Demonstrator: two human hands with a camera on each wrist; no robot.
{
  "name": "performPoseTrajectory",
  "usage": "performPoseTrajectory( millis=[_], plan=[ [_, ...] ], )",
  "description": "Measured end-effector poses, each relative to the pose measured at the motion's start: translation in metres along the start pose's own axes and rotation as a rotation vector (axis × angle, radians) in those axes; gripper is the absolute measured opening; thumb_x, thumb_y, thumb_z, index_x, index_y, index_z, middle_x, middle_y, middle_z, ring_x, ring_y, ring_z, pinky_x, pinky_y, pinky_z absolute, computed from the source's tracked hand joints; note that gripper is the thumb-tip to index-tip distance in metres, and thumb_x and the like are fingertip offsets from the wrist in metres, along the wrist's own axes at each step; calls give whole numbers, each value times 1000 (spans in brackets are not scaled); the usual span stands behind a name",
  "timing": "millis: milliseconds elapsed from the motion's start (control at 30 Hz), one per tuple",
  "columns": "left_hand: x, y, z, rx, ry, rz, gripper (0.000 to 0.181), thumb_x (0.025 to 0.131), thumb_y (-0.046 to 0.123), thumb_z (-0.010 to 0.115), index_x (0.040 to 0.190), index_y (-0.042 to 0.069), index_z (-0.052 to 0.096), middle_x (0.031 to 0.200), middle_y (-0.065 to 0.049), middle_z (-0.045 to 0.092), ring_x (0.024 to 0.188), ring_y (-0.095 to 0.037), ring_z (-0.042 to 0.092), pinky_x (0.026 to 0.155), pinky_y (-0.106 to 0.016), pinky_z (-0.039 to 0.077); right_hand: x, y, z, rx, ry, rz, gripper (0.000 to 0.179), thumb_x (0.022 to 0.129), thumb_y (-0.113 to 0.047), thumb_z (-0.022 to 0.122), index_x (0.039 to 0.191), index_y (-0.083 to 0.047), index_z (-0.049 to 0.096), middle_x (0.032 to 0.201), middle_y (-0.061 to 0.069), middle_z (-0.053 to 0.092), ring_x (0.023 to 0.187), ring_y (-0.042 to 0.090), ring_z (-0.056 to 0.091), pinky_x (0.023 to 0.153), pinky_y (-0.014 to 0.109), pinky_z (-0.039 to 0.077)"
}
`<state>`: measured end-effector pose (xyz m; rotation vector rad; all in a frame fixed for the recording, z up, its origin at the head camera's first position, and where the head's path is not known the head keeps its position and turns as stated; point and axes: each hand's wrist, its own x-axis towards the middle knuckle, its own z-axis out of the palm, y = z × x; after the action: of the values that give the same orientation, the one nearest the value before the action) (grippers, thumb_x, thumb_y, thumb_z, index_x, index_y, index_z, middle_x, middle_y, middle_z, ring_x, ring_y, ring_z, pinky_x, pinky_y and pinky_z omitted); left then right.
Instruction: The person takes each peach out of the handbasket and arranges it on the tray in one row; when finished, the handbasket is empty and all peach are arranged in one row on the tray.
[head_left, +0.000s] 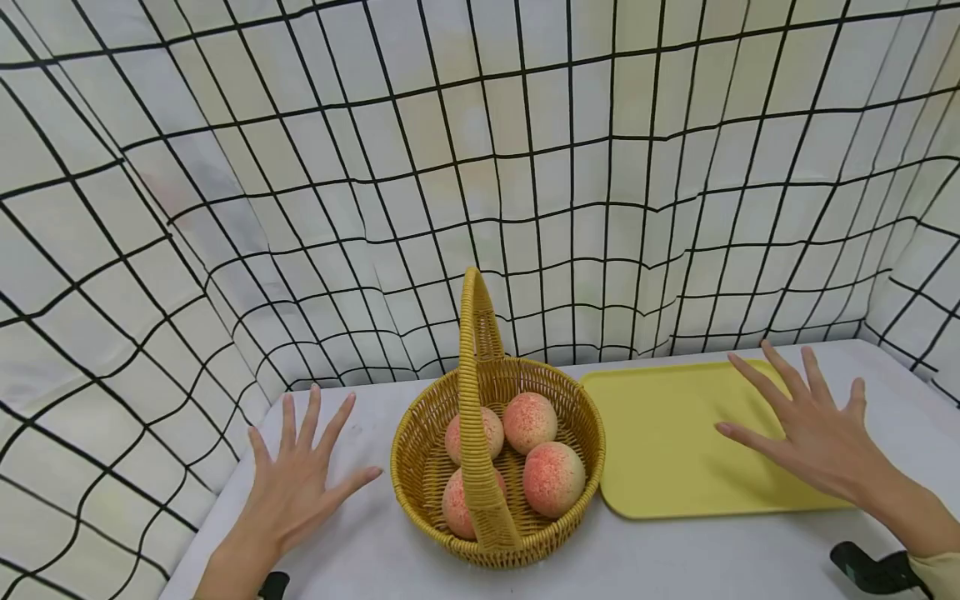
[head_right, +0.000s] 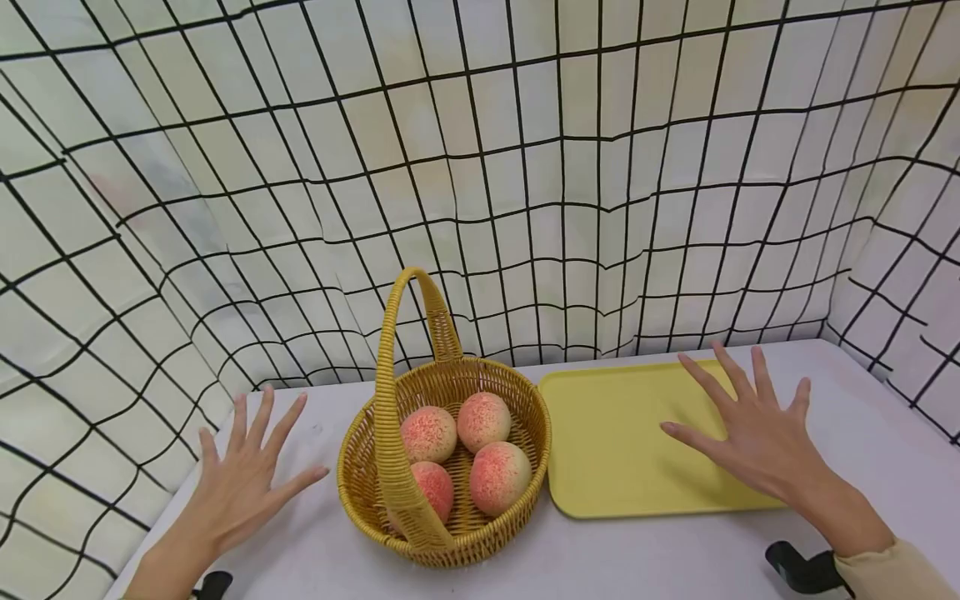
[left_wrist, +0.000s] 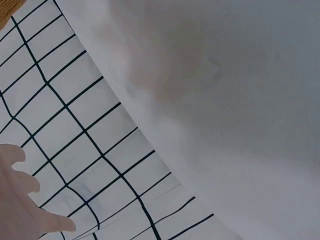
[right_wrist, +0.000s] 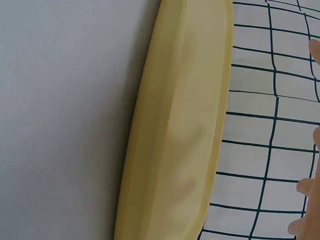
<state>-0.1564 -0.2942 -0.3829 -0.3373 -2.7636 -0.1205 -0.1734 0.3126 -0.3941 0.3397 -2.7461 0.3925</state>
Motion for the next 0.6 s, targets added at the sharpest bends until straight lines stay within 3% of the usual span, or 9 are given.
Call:
performPoseTrajectory(
  millis=[167, 300, 467, 600],
  plan=[
    [1, 6, -2, -143, 18, 50, 95, 94, 58, 70, 169, 29, 19, 170, -24, 20, 153, -50, 23, 109, -80, 26, 1, -10, -3, 9, 20, -33, 95, 90, -58, 74, 168, -37, 22, 174, 16, 12, 156, 53, -5, 98, 91, -16],
    [3, 17, -6, -384, -9, 47, 86, 100, 43, 70, 168, 26, 21, 169, -18, 23, 147, -48, 35, 104, -75, 39, 7, -31, -9, 22, 71, -118, 88, 88, -54, 78, 162, -32, 36, 167, 22, 29, 157, 51, 10, 105, 90, -5],
    [9, 36, -8, -755, -137, 10, 77, 104, 28, 67, 167, 24, 22, 169, -14, 23, 149, -44, 36, 108, -66, 44, 20, -72, -17, 83, 136, -331, 70, 85, -40, 86, 145, -21, 57, 150, 18, 48, 141, 45, 42, 105, 75, 31],
    [16, 48, -4, -944, -290, -47, 85, 102, 26, 69, 168, 20, 15, 172, -16, 13, 152, -47, 28, 111, -63, 42, 30, -105, -22, 156, 128, -479, 59, 86, -32, 86, 139, -20, 62, 149, 12, 52, 131, 39, 54, 98, 63, 47]
  ],
)
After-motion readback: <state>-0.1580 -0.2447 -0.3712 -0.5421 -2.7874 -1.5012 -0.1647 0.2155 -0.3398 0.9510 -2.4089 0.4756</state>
